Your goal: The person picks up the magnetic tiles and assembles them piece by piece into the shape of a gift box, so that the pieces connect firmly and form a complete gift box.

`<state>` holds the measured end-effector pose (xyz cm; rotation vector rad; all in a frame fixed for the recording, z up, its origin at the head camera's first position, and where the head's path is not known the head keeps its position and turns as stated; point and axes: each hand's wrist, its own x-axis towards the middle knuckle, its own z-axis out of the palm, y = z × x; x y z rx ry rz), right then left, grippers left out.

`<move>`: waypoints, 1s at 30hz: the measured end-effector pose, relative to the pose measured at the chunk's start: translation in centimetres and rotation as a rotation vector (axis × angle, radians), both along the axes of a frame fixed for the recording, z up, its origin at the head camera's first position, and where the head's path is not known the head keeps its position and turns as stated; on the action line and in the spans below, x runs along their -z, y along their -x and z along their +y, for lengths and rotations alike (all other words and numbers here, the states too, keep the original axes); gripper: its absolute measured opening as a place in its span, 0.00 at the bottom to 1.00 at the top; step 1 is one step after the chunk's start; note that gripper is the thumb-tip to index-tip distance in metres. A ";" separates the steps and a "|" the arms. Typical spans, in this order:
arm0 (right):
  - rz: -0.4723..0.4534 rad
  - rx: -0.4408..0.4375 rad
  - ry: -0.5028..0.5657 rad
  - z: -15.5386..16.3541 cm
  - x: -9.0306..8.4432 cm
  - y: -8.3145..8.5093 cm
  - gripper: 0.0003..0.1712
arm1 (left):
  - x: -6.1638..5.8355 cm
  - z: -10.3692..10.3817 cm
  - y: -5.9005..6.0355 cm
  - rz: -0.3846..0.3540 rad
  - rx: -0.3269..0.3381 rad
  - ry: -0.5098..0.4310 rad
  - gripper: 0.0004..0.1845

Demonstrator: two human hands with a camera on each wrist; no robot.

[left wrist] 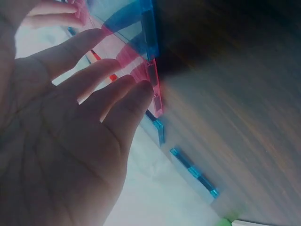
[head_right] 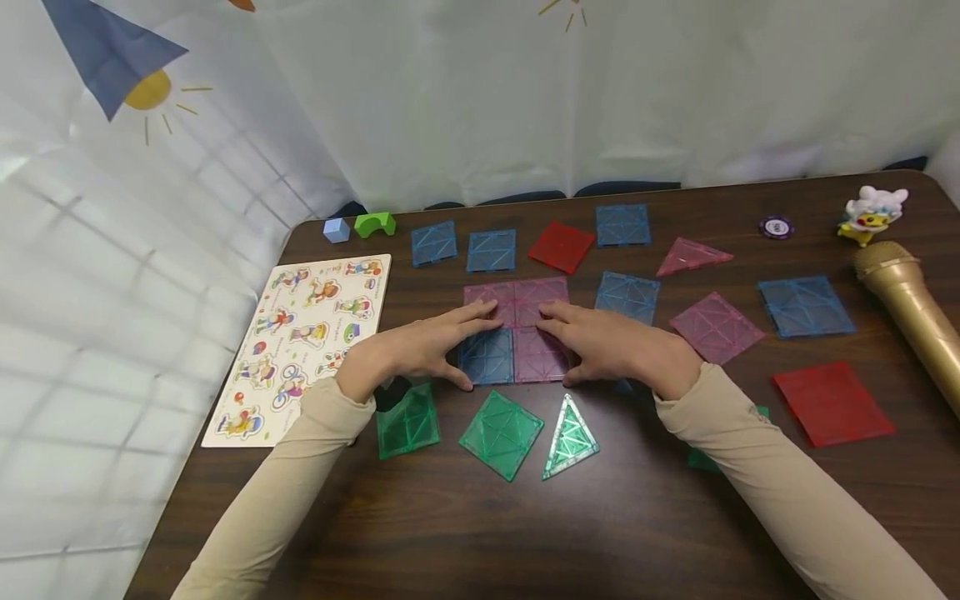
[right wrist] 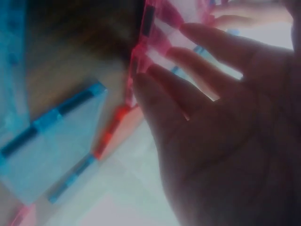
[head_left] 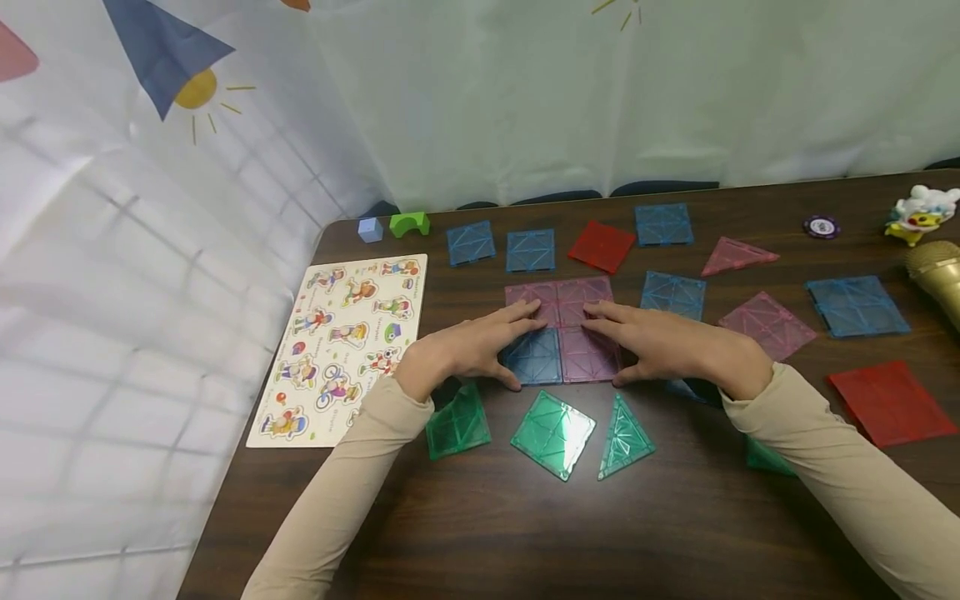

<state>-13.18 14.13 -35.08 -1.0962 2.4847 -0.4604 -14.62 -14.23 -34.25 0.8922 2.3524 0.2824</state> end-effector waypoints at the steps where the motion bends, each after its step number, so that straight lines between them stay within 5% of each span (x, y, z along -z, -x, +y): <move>1: 0.008 -0.003 0.003 0.1 0.1 -0.2 0.48 | 0.0 -0.1 -0.1 -0.005 0.001 -0.003 0.51; 6: 0.032 -0.008 0.020 0.5 0.6 -0.8 0.49 | -0.5 -1.1 -1.7 0.016 -0.056 0.008 0.48; 11: 0.028 -0.008 0.047 0.9 1.0 -0.9 0.49 | -1.3 -3.2 -4.4 0.021 -0.151 0.075 0.61; 19: 0.010 -0.002 0.048 1.3 1.0 -0.6 0.49 | -0.7 -5.5 -7.8 0.092 -0.159 0.165 0.61; 24: 0.005 0.005 0.051 1.4 1.0 -0.7 0.49 | -0.4 -6.0 -7.2 0.194 -0.137 0.166 0.49; 30: 0.023 -0.007 0.069 1.2 1.1 -0.8 0.47 | -0.2 -5.5 -4.0 0.209 -0.088 0.120 0.43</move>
